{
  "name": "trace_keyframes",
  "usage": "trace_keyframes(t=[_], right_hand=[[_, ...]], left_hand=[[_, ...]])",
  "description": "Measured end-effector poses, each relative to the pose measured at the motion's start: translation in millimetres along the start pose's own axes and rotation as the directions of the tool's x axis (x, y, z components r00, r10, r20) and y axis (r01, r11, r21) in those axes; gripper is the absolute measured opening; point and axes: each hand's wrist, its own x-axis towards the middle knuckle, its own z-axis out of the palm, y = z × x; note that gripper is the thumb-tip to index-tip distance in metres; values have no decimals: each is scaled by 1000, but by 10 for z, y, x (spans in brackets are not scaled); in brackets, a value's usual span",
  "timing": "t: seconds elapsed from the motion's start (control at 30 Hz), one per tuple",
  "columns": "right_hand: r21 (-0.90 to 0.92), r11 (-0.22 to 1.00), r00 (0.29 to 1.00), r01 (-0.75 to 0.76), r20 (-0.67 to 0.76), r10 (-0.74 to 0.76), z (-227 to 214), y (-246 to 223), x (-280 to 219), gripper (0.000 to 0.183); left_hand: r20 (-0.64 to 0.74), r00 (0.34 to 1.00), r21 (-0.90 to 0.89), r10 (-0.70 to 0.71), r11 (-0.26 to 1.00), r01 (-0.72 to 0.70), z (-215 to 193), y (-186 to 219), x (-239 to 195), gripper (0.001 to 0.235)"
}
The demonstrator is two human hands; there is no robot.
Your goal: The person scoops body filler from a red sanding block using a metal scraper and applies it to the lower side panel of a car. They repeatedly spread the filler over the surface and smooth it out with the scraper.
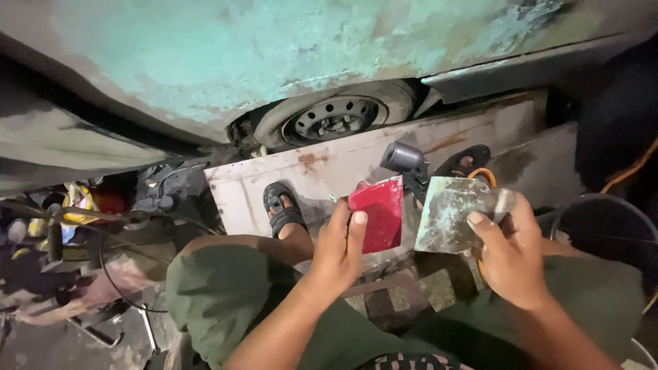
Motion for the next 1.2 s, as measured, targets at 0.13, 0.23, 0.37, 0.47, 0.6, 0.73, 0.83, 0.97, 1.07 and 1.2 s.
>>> trace_keyframes(t=[0.13,0.23,0.37,0.47,0.6,0.73,0.83,0.97,1.07,1.2], right_hand=[[-246,956,986,163,74,-149,106,-219,38,18],[-214,949,972,231,88,-217,210,-314,25,14],[-135,972,981,191,47,-186,238,-254,56,9],[-193,961,980,196,55,-189,297,-379,27,9],[-221,951,975,218,78,-206,158,-157,57,11],[-193,981,1000,-30,-11,28,21,-28,91,26],[-275,961,995,-41,76,64,-175,-74,193,29],[-324,944,992,-52,94,87,-383,-112,223,28],[-416,896,982,-153,37,185,-317,-412,191,37],[-526,837,970,-151,82,227,-368,-424,97,35]], left_hand=[[70,991,254,-113,963,92,103,76,-37,42],[68,994,378,-86,924,54,173,34,-76,45],[139,978,453,-155,888,76,255,-86,-93,49],[184,980,486,-76,874,-24,220,-5,-71,38],[171,981,499,91,850,-166,186,-71,-51,33],[293,879,395,376,790,-469,117,-111,-5,40],[289,806,417,517,689,-592,-47,-41,71,49],[384,684,635,621,360,-684,-256,138,134,50],[308,621,681,720,289,-673,-241,306,119,37],[232,545,726,806,229,-648,-218,310,64,30]])
